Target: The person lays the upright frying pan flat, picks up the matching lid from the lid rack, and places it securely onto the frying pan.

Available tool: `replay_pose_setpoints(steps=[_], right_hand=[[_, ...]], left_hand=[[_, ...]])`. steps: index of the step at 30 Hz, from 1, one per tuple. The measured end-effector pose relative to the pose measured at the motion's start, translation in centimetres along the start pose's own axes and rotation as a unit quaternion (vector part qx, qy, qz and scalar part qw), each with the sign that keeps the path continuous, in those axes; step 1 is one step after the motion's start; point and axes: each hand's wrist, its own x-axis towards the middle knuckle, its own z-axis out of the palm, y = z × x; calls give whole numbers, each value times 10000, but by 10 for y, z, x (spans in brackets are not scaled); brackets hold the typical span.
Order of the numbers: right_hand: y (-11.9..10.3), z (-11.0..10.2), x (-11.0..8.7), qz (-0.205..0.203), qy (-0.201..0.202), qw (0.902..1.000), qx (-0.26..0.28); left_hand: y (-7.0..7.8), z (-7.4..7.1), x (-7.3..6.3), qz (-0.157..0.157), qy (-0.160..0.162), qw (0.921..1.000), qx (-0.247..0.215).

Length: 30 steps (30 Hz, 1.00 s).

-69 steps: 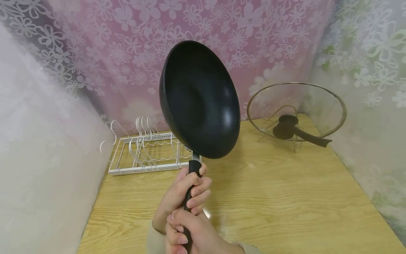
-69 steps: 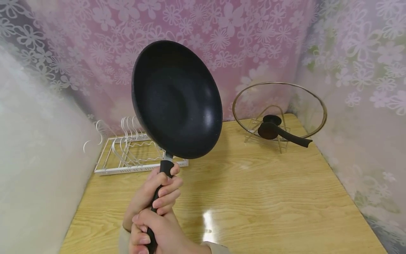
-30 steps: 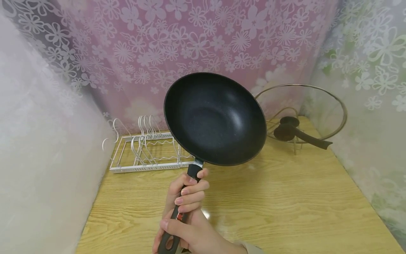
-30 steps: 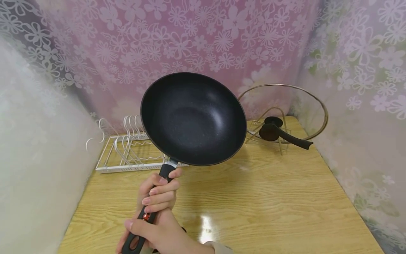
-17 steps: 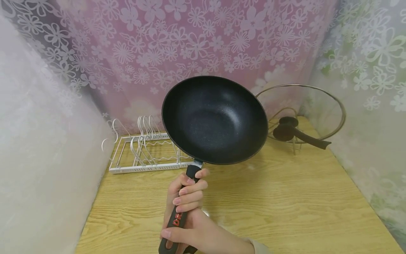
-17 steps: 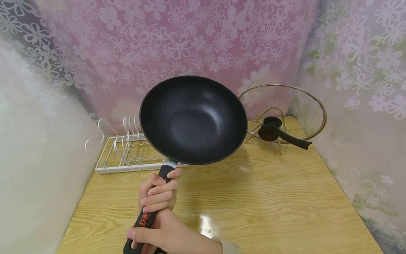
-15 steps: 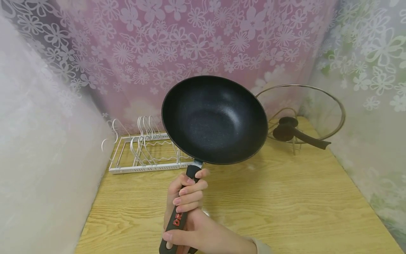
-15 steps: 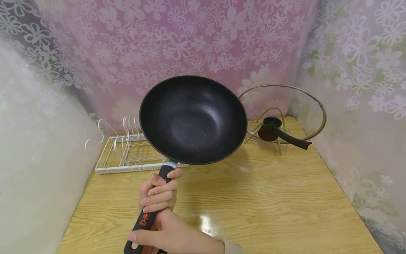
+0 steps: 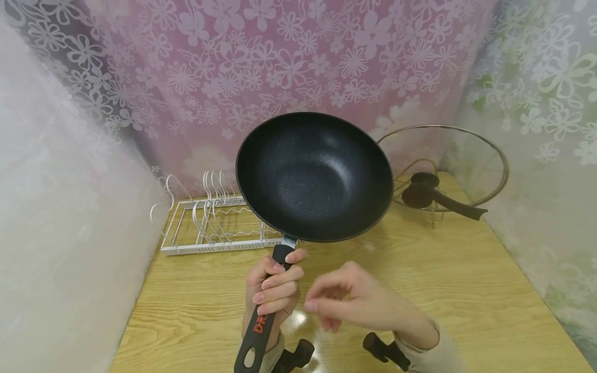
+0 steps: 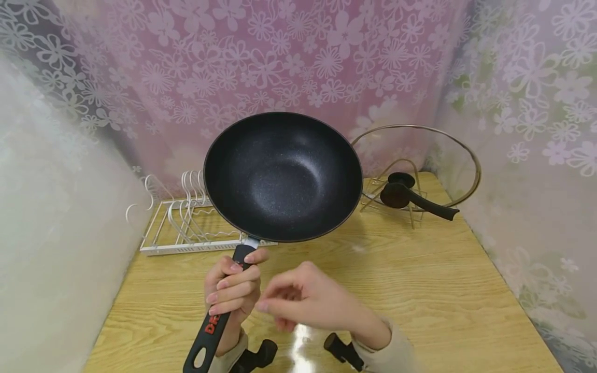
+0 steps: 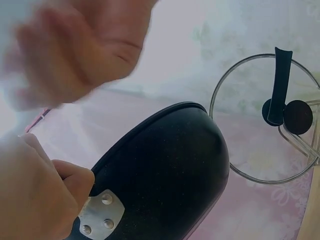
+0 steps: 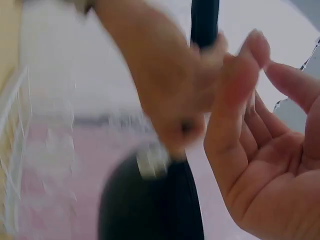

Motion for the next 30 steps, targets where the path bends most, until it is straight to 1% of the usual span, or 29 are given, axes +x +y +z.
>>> replay_pose_setpoints(steps=[2,5,6,7,8,9,10,11,13,15,16,17,18,20,21,23,25,27,30], right_hand=[[-5,-16,-2,42,466,9981,-389],[-10,-36,-5,80,1073,9886,-1054],[-11,-42,-6,17,1260,9836,-1290],[-12,-48,-6,-13,1484,9760,-1591],[-13,-55,-7,-5,1718,9657,-1946],[-13,-63,-7,-60,1945,9520,-2362],[-13,-71,-7,-107,2139,9362,-2788],[-13,-81,-6,-194,2339,9169,-3229],[-10,-102,-6,-328,2658,8731,-4075],[-5,-125,-5,-483,2868,8279,-4795],[-2,-135,-5,-596,2943,8091,-5051],[1,-146,-5,-699,3037,7922,-5247],[5,-155,-6,-766,3115,7788,-5390],[13,-175,-6,-863,3225,7546,-5648],[17,-184,-6,-907,3270,7448,-5745],[24,-201,-7,-918,3386,7285,-5885],[31,-215,-8,-830,3476,7183,-5970],[36,-226,-10,-613,3547,7177,-5961],[40,-237,-11,-84,3528,7268,-5892]], left_hand=[[0,-1,-1,-2,-33,10000,-74],[0,-2,0,-35,-83,9998,-159],[0,-2,0,-53,-97,9998,-178],[0,-2,0,-70,-101,9997,-201],[0,-2,0,-87,-104,9997,-221],[0,-1,1,-100,-104,9996,-224],[0,-1,1,-120,-107,9996,-241],[0,-1,2,-133,-111,9995,-262],[-1,0,2,-119,-102,9994,-316],[-2,0,3,-97,-86,9993,-363],[-2,0,3,-80,-70,9992,-384],[-2,0,4,-65,-58,9991,-408],[-3,-1,4,-50,-40,9991,-414],[-3,-1,4,-55,-47,9991,-427],[-3,-1,4,-59,-53,9990,-429],[-3,-1,4,-75,-68,9990,-438],[-3,-1,4,-105,-82,9990,-424],[-3,-1,5,-139,-88,9990,-419],[-4,-1,5,-171,-76,9990,-395]])
